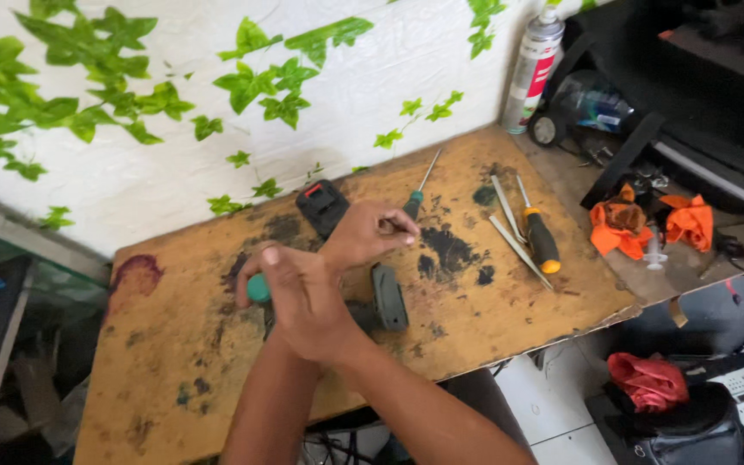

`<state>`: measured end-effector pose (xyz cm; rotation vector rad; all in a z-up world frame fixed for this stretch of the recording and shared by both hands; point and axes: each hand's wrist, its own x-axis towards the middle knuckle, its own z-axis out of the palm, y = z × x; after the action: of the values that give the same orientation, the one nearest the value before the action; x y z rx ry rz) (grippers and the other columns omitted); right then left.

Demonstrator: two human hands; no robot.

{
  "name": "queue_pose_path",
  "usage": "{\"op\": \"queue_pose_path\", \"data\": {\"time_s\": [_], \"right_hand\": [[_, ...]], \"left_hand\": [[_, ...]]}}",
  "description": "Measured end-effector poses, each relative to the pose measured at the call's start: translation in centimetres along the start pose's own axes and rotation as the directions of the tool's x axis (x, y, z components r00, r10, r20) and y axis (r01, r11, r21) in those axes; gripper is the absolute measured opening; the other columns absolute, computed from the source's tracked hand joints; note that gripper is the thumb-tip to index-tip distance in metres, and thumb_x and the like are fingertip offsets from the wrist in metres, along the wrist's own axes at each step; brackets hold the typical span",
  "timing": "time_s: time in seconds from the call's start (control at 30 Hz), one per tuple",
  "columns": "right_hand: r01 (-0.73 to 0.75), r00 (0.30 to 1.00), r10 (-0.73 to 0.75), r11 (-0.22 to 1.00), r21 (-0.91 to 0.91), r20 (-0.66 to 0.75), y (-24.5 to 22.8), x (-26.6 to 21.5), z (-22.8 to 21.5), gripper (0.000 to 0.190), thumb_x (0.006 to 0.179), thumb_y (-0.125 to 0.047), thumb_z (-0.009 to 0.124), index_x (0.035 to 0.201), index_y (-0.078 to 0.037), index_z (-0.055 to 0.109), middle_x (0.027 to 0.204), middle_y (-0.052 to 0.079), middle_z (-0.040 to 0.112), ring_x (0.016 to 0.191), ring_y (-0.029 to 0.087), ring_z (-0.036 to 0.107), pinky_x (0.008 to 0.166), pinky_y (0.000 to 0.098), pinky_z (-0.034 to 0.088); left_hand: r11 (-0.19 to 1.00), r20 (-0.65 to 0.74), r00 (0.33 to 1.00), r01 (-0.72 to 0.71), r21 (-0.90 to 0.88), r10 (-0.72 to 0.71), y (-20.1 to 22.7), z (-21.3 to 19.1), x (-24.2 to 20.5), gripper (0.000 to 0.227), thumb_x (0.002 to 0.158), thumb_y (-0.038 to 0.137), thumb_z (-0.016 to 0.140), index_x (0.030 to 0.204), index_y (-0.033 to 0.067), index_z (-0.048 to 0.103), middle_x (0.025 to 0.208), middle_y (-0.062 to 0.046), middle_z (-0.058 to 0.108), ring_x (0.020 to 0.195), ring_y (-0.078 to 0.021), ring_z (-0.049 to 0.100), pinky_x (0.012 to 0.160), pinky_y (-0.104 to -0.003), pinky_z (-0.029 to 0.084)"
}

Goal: The person uses a screwdriver to remove screws from the casing of a cordless drill placed on a workbench. They systematically unscrew fasteners from the handle and body, then separate the casing halves to expose the internal components.

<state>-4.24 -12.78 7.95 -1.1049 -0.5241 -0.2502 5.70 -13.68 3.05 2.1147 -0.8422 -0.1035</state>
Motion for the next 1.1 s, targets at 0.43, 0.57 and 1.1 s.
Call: {"op": "queue_pose_path", "data": {"time_s": [0.43, 0.57, 1.1], "right_hand": [[0.104, 0.977, -0.099, 0.994, 0.017, -0.188, 3.1, 0.9, -2.0, 0.049, 0.114, -0.034, 0.033, 0.093, 0.001, 0.06, 0.069, 0.017, 0.068, 0.058, 0.019, 0.063, 0.053, 0.027, 0.054], [0.052, 0.997, -0.045, 0.991, -0.126, 0.055, 3.3, 2.1, -3.5, 0.061, 0.112, -0.037, 0.022, 0.084, -0.003, 0.064, 0.077, 0.016, 0.067, 0.07, 0.027, 0.066, 0.069, 0.0346, 0.054], [0.408, 0.904, 0.155, -0.035, -0.912, 0.398, -7.3, 5.7, -2.2, 0.07, 0.106, -0.073, 0.035, 0.066, -0.018, 0.053, 0.044, -0.007, 0.031, 0.037, 0.012, 0.034, 0.042, 0.0284, 0.035]], "left_hand": [[0.938, 0.023, 0.984, -0.162, -0.306, 0.177, -7.5, -1.7, 0.0, 0.032, 0.105, 0.026, 0.066, 0.137, 0.0227, 0.071, 0.123, -0.007, 0.076, 0.115, -0.038, 0.071, 0.095, -0.049, 0.058], [0.792, -0.201, 0.929, -0.37, -0.485, 0.311, -8.1, -4.9, -8.4, 0.092, 0.092, 0.067, 0.061, 0.148, -0.0037, 0.043, 0.156, -0.023, 0.047, 0.149, -0.0346, 0.043, 0.128, -0.048, 0.029], [0.99, -0.161, 0.986, 0.017, -0.143, -0.04, -1.7, -5.0, -15.3, 0.027, 0.098, 0.032, 0.068, 0.102, 0.0106, 0.083, 0.087, -0.003, 0.081, 0.074, -0.0116, 0.071, 0.062, -0.033, 0.049]]}}
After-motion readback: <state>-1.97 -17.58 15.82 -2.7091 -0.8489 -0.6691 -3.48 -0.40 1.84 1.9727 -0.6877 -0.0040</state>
